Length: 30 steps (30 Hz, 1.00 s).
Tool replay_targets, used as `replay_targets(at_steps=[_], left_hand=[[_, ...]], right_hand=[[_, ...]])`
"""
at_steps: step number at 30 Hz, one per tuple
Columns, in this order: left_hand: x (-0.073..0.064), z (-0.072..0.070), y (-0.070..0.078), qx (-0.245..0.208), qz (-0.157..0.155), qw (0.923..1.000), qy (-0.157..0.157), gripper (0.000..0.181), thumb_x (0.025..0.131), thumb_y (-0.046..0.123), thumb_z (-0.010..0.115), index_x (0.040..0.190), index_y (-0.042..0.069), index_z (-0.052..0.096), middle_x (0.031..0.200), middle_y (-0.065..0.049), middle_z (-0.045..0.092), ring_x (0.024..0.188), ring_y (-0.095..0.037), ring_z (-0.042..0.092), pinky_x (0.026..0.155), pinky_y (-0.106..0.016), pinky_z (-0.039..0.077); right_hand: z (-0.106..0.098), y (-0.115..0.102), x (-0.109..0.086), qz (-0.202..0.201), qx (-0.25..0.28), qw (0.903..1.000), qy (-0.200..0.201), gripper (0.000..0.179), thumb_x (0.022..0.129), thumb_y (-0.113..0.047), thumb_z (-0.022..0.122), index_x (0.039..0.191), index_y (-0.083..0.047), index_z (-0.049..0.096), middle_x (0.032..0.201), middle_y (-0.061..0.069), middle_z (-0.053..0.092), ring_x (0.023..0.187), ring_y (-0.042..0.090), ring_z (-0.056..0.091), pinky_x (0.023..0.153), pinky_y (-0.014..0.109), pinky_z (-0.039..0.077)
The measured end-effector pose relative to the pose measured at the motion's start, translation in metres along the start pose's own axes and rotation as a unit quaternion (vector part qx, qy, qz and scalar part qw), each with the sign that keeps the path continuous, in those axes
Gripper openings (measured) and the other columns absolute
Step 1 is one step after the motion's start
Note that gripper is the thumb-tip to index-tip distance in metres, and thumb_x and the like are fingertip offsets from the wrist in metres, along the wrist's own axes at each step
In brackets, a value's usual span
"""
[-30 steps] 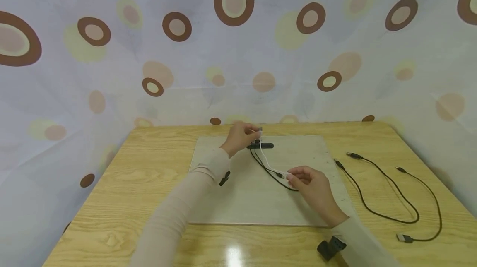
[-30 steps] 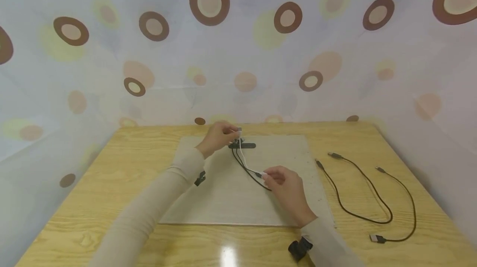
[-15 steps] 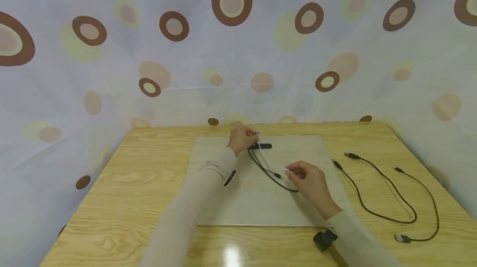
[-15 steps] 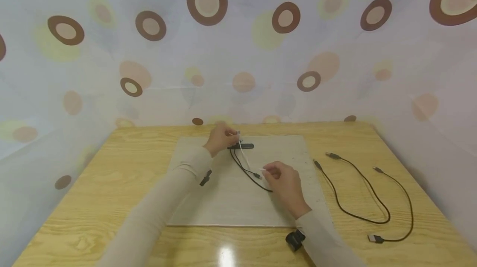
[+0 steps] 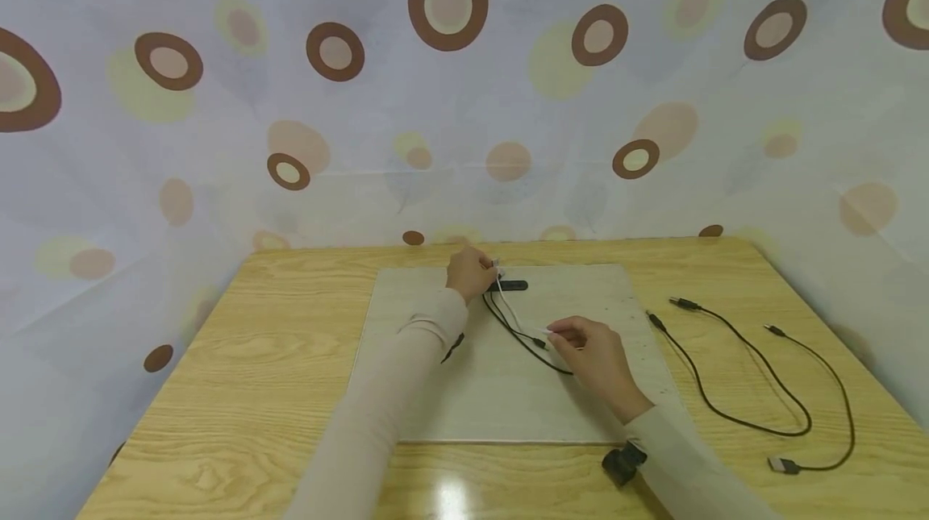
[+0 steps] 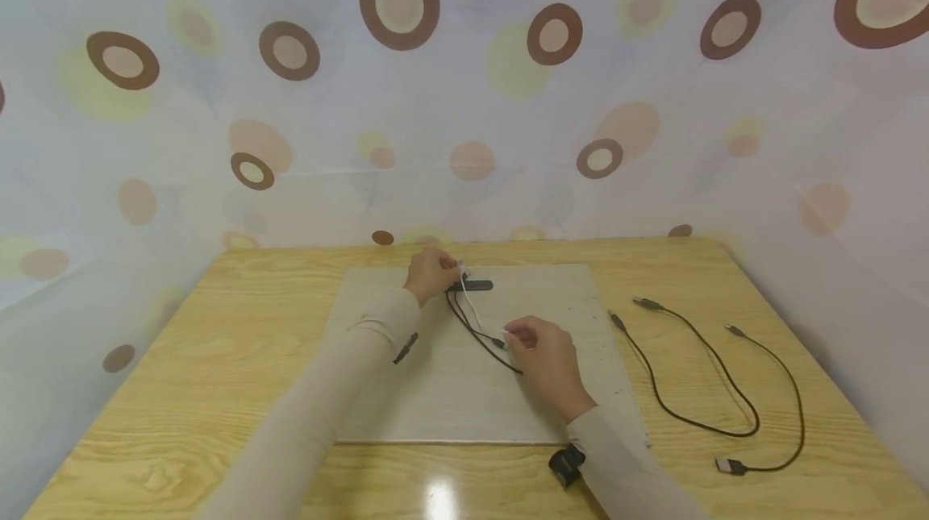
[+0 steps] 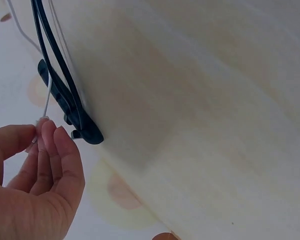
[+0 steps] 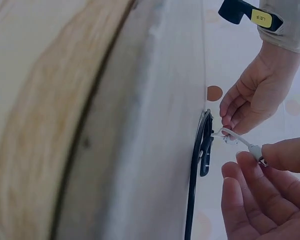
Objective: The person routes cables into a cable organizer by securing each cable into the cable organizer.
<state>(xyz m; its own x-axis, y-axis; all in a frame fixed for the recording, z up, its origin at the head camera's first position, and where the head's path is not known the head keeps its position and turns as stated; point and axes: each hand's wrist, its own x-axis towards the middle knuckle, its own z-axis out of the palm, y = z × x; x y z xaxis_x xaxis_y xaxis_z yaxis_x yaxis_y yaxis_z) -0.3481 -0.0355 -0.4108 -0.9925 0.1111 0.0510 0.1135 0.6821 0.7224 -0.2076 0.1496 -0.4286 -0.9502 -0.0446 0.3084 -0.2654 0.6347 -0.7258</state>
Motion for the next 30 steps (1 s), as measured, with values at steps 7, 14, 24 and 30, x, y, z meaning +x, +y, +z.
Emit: replay_targets(at_steps=[7, 14, 24, 30], left_hand=[[0.005, 0.005, 0.0, 0.029, 0.002, 0.9995, 0.015, 0.015, 0.092, 0.013, 0.064, 0.097, 0.005, 0.076, 0.103, -0.011, 0.071, 0.09, -0.025, 0.066, 0.073, -0.036, 0.055], [0.007, 0.008, 0.003, 0.065, -0.009, 0.9975, 0.028, 0.015, 0.092, 0.016, 0.065, 0.088, 0.007, 0.077, 0.091, -0.008, 0.073, 0.07, -0.019, 0.062, 0.058, -0.028, 0.049], [0.002, 0.012, 0.008, 0.051, -0.029, 0.9979, 0.027, 0.018, 0.093, 0.017, 0.064, 0.105, 0.009, 0.075, 0.103, -0.008, 0.072, 0.087, -0.022, 0.068, 0.071, -0.031, 0.056], [0.0, 0.015, 0.004, 0.069, -0.036, 0.9969, 0.013, 0.02, 0.091, 0.018, 0.067, 0.11, 0.013, 0.074, 0.106, -0.005, 0.071, 0.088, -0.02, 0.067, 0.068, -0.03, 0.055]], right_hand=[[0.003, 0.0, 0.004, -0.005, -0.003, 0.9999, -0.012, 0.012, 0.087, -0.004, 0.068, 0.098, -0.001, 0.071, 0.085, 0.007, 0.072, 0.076, 0.019, 0.067, 0.068, 0.029, 0.054], [0.002, 0.0, 0.007, -0.002, -0.008, 0.9996, -0.027, 0.012, 0.088, -0.004, 0.067, 0.099, -0.002, 0.071, 0.086, 0.007, 0.072, 0.077, 0.02, 0.068, 0.069, 0.034, 0.055], [0.001, 0.001, 0.007, 0.003, -0.004, 0.9992, -0.039, 0.012, 0.089, -0.005, 0.067, 0.099, -0.002, 0.071, 0.084, 0.006, 0.071, 0.075, 0.018, 0.067, 0.067, 0.03, 0.053], [-0.001, 0.002, 0.007, 0.006, -0.008, 0.999, -0.043, 0.011, 0.089, -0.007, 0.066, 0.099, -0.004, 0.071, 0.086, 0.006, 0.072, 0.076, 0.018, 0.067, 0.067, 0.031, 0.053]])
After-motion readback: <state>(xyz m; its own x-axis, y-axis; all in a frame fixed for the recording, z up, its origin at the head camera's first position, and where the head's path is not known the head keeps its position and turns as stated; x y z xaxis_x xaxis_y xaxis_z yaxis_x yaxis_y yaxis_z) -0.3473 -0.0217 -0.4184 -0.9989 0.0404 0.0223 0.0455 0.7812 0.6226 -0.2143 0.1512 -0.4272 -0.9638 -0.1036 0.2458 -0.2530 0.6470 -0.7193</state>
